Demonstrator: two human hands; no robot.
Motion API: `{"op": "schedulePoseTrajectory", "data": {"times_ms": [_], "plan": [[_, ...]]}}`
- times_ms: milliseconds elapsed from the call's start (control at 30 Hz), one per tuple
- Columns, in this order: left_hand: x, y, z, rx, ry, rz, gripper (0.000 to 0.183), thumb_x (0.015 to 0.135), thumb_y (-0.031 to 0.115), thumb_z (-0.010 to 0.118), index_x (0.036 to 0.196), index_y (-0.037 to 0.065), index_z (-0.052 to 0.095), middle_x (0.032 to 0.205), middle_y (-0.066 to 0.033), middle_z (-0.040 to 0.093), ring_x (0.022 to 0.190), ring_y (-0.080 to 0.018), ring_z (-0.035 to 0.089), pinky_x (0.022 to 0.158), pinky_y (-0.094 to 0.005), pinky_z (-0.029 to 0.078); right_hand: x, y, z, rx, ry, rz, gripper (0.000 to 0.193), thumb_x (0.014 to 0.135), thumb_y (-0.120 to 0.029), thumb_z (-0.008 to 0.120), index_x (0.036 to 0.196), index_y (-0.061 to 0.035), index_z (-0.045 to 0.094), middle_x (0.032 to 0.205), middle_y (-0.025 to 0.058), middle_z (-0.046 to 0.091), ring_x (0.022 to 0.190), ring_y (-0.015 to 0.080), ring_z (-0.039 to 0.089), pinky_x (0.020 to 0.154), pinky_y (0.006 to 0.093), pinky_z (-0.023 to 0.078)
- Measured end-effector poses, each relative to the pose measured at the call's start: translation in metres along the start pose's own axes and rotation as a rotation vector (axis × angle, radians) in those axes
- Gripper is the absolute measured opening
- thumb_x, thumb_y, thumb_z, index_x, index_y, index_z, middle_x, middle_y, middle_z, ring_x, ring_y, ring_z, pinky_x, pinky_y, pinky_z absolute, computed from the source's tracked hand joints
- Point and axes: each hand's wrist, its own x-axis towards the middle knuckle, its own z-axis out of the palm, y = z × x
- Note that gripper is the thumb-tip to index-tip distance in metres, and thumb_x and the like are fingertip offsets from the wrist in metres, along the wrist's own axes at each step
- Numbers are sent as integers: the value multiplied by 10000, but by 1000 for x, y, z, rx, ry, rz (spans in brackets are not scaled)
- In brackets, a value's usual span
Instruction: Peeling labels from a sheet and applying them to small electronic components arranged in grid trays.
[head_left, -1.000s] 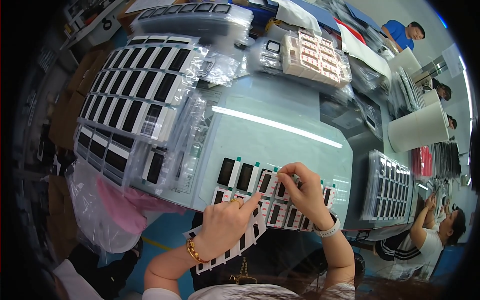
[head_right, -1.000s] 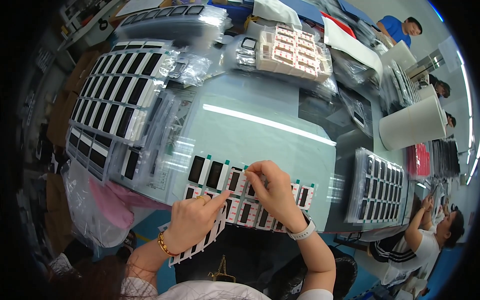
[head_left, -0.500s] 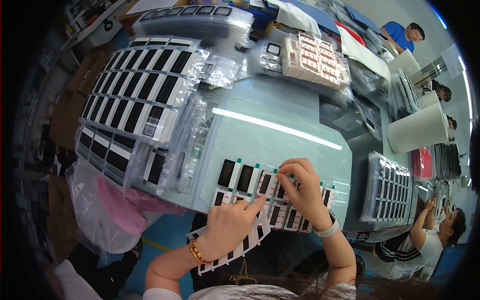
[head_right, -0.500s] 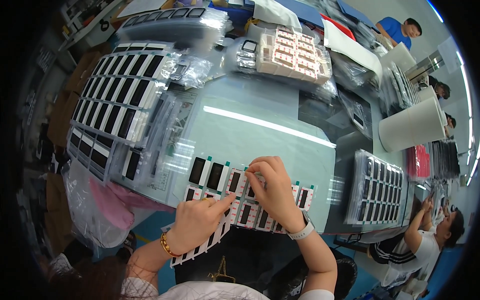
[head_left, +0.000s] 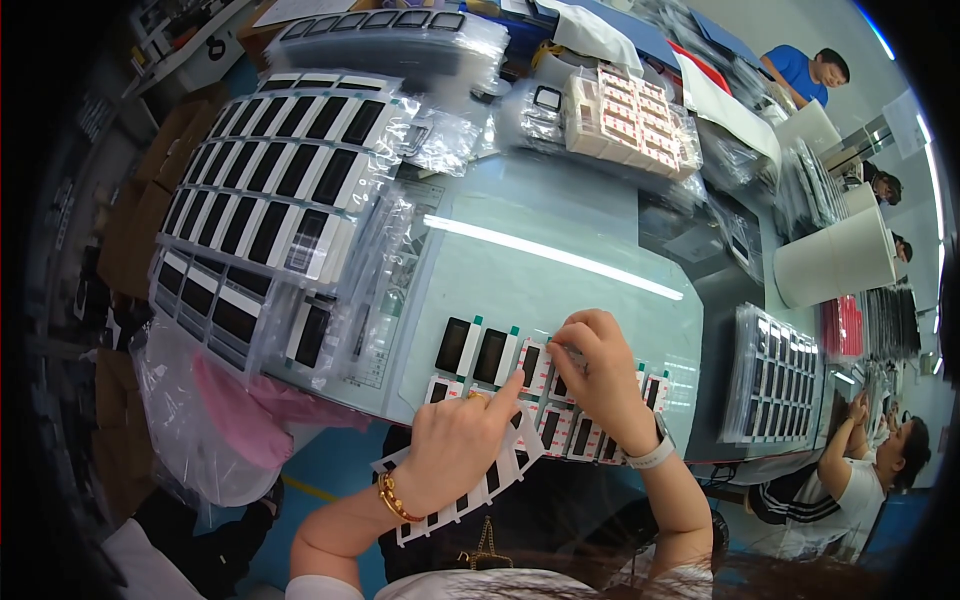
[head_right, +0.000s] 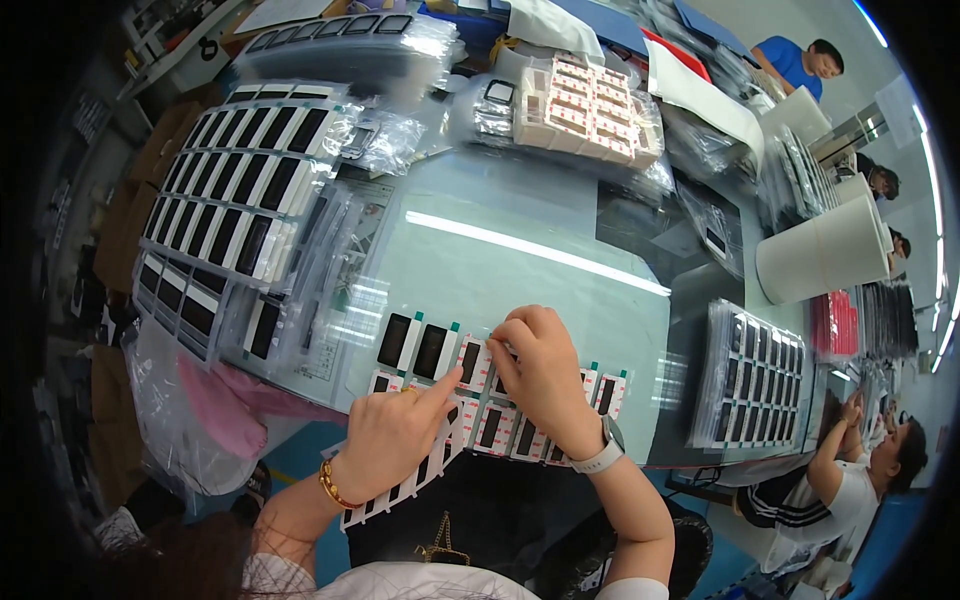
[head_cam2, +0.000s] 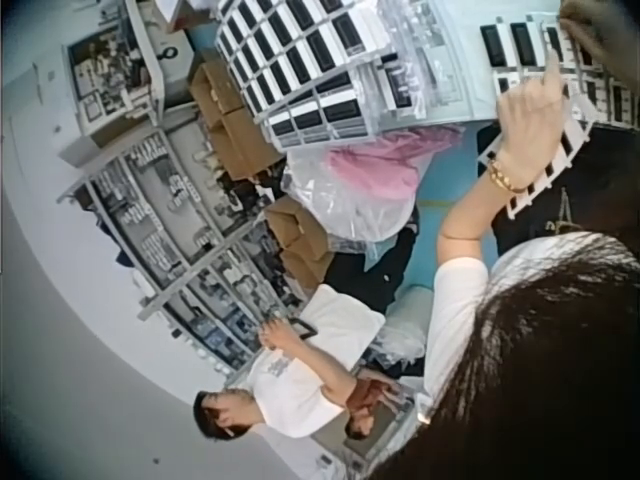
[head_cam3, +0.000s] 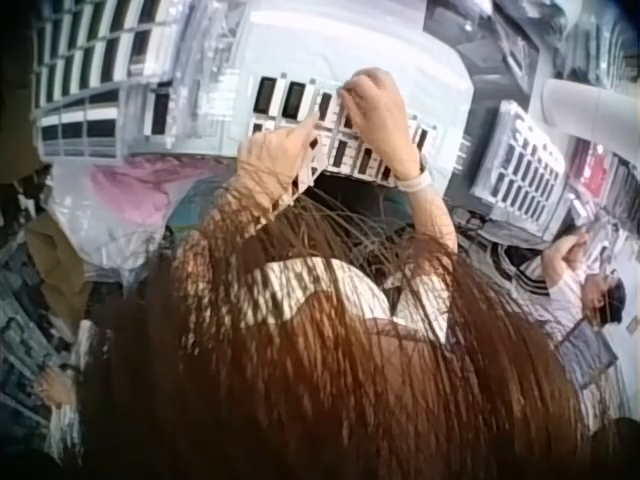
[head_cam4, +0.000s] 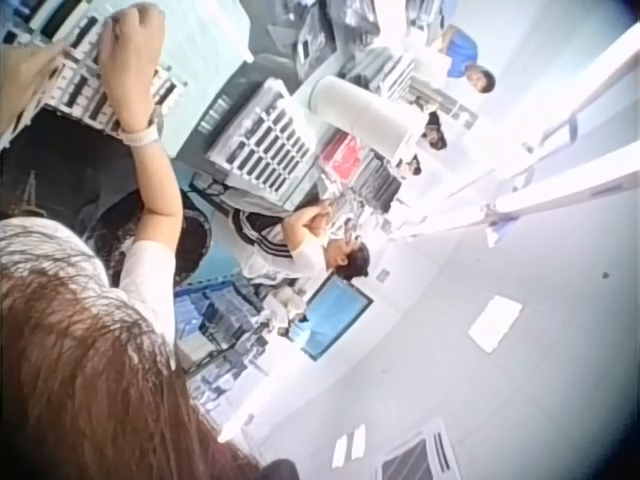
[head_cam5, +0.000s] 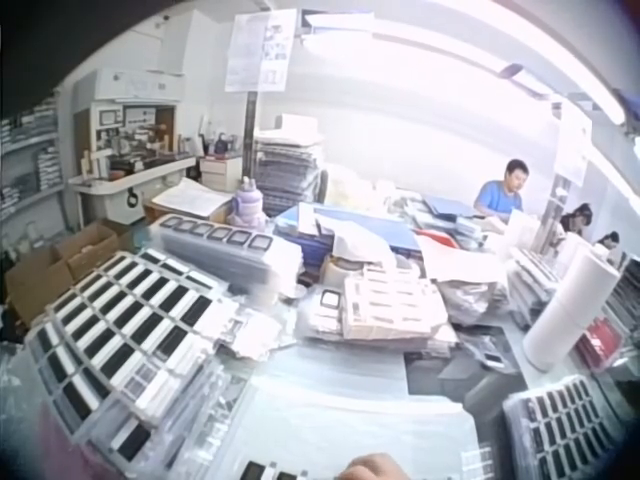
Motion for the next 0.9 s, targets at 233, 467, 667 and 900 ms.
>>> {"op": "schedulePoseTrajectory", "data": {"times_ms": [233,467,667,900], "plan": [[-2,1,-4,-160,5,-25,429,941,190,698,1355,89,649,698,-92,682,532,-272,639,505,-387,481,11,-13,0,-300,44,-47,326,817,-215,830,1049,-75,650,1072,104,610,947,287,580,794,400,436],[-13,5,-22,-620,-160,-103,354,994,170,640,1340,93,642,624,-27,641,497,-191,591,519,-333,448,23,-4,-2,-149,-43,70,349,832,-280,824,1041,-51,665,1036,100,639,984,302,596,869,421,469],[-42,-7,26,-1616,-236,-35,445,1000,254,661,1385,59,552,1146,2,587,958,-71,544,802,-230,451,7,-81,-39,633,-421,-167,390,872,-204,812,1188,-13,682,1180,119,682,1136,247,618,922,358,511],[-44,-2,42,-2134,-755,-375,439,1059,399,575,1366,86,559,1115,-30,682,930,-86,669,781,-245,538,-13,-84,-39,578,-495,83,165,916,-140,776,1000,-5,728,788,78,675,701,133,610,608,300,451]]}}
